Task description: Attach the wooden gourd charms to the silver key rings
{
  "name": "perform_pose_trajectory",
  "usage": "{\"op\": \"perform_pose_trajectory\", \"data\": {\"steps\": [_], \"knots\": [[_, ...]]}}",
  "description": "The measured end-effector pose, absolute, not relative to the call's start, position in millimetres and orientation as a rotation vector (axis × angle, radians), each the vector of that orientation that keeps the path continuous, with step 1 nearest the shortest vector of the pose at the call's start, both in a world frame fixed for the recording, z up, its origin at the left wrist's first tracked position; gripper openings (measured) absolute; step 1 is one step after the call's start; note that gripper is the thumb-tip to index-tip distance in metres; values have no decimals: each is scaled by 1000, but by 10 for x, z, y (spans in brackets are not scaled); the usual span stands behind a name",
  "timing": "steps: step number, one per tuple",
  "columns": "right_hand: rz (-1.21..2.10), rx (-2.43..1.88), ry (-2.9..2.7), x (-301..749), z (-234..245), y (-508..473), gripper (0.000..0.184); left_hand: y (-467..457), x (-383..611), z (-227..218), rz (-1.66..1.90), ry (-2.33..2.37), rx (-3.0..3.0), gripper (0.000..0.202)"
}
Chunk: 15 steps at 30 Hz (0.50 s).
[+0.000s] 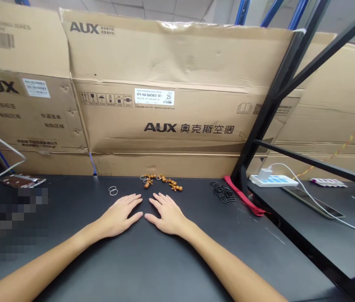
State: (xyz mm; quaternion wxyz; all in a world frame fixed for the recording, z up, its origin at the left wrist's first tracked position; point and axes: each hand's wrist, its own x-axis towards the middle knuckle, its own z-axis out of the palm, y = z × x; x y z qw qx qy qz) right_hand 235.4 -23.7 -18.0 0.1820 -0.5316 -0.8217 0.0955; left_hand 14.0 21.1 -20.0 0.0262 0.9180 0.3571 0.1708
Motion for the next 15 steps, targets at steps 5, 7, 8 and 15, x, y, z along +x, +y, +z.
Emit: {"op": "perform_pose_trajectory", "data": {"steps": [5,7,8,15], "knots": [[271,-1498,-2316,2356,-176,-240,65,214,137,-205,551,1096,2827,51],[276,-1499,-2314,2352,-169,-243,64,217,135,-216,575,1086,2814,51],[278,-1499,-2312,2350,-167,-243,63,219,134,-223,587,1080,2810,51],[275,-1508,-2322,2353,-179,-239,64,231,127,-246,585,1075,2816,51]]}}
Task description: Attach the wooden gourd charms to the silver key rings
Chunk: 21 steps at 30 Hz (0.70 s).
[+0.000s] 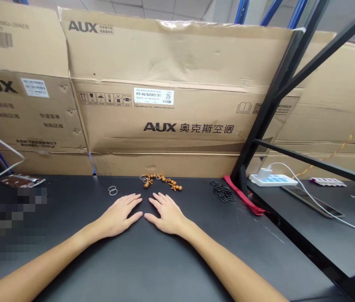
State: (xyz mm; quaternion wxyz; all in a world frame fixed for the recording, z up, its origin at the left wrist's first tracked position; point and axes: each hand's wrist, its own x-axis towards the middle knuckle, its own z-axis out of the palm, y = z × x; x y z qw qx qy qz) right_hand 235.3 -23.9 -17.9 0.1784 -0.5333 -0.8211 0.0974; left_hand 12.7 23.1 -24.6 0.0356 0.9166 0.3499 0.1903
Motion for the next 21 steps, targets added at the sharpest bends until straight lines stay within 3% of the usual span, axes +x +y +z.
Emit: {"op": "perform_pose_trajectory", "data": {"steps": [12,21], "knots": [[241,-1517,-2310,2371,-199,-200,64,233,128,-243,588,1075,2808,51],[-102,-1843,-2063,2725,-247,213,59,198,134,-187,539,1100,2801,52]]}}
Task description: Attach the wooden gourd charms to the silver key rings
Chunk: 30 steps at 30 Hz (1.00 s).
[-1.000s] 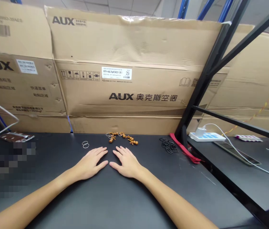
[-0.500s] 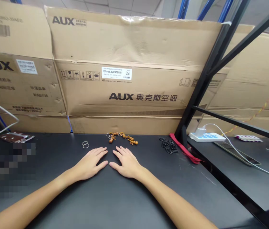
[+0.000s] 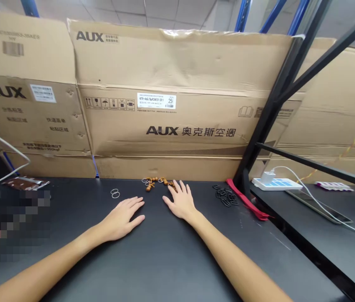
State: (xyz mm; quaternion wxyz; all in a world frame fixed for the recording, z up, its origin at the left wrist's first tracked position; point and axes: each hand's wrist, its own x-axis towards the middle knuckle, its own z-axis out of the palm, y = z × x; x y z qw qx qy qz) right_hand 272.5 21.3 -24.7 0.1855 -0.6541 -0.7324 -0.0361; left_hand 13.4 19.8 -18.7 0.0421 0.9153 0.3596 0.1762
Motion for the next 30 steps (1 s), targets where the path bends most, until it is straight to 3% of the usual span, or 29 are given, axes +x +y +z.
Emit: {"op": "perform_pose_trajectory", "data": {"steps": [4,10,16,20,25,30], "knots": [[-32,-1878,-2030,2809,-277,246,56,187,129,-178,523,1104,2804,52],[-195,-1724,-2072,2680,-278,25,32,179,129,-180,488,1117,2801,54],[-194,-1549,-2117,2567,-255,-74,14,248,123,-157,459,1588,2718,66],[-172,-1353,-2138,2571,-271,-45,15,263,105,-151,434,1881,2621,72],[-107,-1224,-2182,2519,-254,-79,17,188,147,-161,549,1709,2769,52],[-50,-1212,-2203,2406,-228,-135,11,92,188,-94,618,1093,2935,29]]}}
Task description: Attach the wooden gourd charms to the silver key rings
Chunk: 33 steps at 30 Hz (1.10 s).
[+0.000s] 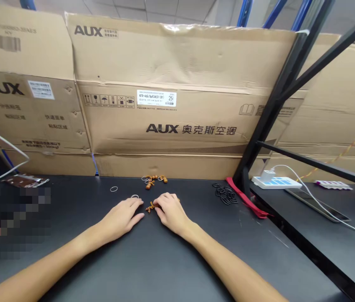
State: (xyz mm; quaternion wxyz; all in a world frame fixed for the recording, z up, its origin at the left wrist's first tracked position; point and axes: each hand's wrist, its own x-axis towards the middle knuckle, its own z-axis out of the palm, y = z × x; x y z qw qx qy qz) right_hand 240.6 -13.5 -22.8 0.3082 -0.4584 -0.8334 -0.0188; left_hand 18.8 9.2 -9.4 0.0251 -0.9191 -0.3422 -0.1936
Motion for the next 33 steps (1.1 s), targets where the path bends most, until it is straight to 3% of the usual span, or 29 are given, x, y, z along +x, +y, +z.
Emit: {"op": "perform_pose_trajectory", "data": {"steps": [6,19,29,33], "knots": [[-16,-1195,-2207,2388,-238,-140,11,67,163,-43,-703,-760,-3096,27],[339,-1167,-1897,2296,-204,-189,13,108,170,-95,-744,-931,-2964,26],[250,-1238,-1928,2368,-241,-136,11,120,196,-76,-739,-1011,-2910,20],[210,-1211,-1997,2354,-297,-140,11,63,263,-36,-551,-939,-2799,22]]}}
